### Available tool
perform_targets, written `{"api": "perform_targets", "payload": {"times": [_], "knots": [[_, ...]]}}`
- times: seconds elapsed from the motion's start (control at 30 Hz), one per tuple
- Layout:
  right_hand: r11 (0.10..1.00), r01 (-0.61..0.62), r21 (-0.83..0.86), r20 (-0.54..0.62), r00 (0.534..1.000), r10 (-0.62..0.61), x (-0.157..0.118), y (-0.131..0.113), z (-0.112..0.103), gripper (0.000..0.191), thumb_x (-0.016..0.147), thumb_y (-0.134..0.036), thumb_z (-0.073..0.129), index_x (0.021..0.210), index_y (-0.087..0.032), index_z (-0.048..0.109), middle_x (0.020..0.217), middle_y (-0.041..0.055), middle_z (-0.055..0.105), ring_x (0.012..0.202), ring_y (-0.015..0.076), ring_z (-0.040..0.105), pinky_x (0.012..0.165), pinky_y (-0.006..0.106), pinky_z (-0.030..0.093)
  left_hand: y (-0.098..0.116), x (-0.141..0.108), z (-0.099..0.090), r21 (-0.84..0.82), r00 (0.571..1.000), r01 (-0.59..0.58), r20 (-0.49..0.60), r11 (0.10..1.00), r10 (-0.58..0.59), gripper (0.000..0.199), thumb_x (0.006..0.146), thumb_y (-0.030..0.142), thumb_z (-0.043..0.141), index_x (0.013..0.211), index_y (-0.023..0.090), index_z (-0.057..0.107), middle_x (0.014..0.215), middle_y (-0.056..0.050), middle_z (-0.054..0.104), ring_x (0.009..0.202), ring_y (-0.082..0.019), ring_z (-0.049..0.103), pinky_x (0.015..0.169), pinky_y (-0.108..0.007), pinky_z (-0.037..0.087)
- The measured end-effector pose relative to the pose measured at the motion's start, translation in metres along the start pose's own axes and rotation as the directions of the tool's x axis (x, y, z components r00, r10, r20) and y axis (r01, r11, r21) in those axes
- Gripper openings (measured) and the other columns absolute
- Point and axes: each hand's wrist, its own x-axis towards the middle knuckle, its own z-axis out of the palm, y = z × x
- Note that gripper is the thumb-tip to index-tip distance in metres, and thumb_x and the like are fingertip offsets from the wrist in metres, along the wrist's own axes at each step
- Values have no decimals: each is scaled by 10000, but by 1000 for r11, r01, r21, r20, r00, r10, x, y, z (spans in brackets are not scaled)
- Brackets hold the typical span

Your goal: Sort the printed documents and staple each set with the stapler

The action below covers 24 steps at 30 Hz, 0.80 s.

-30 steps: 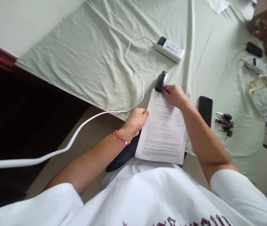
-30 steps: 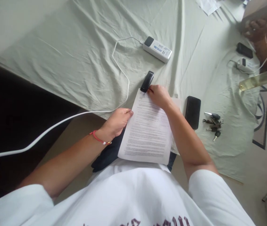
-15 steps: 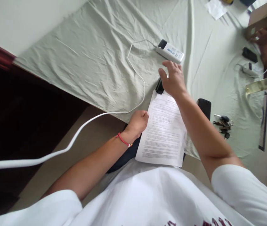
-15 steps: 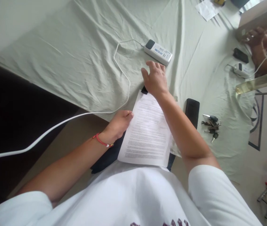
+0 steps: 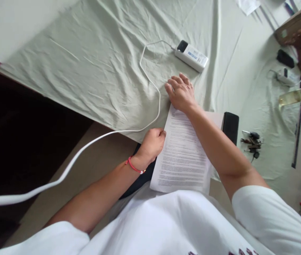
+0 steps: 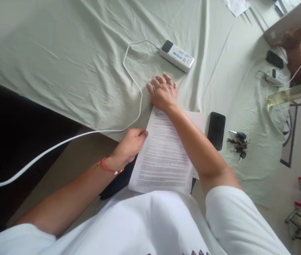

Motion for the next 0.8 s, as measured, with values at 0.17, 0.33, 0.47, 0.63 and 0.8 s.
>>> {"api": "perform_targets", "payload": {"times": [0.17,0.33,0.47,0.63,0.8], "knots": [[1000,-22,-21,4,1000,22,-8,-7,-3,477,1093,-496,319,1387,-281,628,1561,102,544,1602,352,238,1275,657,181,3,-2,-1,18,1000,23,17,1000,-23,290,892,322,537,638,189,577,627,2,571,647,-160,522,572,-250,377],[1000,-13,-16,-16,1000,12,-10,-8,-2,385,1080,-427,390,1299,-307,683,1512,61,598,1581,329,285,1289,625,173,3,-3,-2,-8,998,55,30,998,-55,264,885,320,543,654,197,575,616,13,556,609,-152,491,590,-264,394],[1000,15,26,-61,998,-14,-11,-6,-2,352,1063,-441,437,1250,-312,706,1471,59,634,1559,342,324,1279,651,194,1,-2,-2,66,1000,15,21,998,-17,295,908,321,516,642,199,550,620,12,544,623,-153,479,606,-270,374],[999,-36,20,-48,998,37,-9,-10,-3,346,1071,-430,452,1240,-264,705,1484,87,619,1574,343,299,1276,646,186,-4,-2,1,227,995,-79,-44,971,92,306,929,277,493,640,198,556,609,16,524,629,-149,461,623,-281,323],[999,-48,21,-184,982,51,-14,-7,-17,449,1100,-445,323,1402,-251,592,1561,150,511,1554,345,336,1250,631,273,-5,0,2,249,986,-141,-50,958,159,316,922,240,485,610,206,513,602,11,519,630,-156,464,629,-296,297]]}}
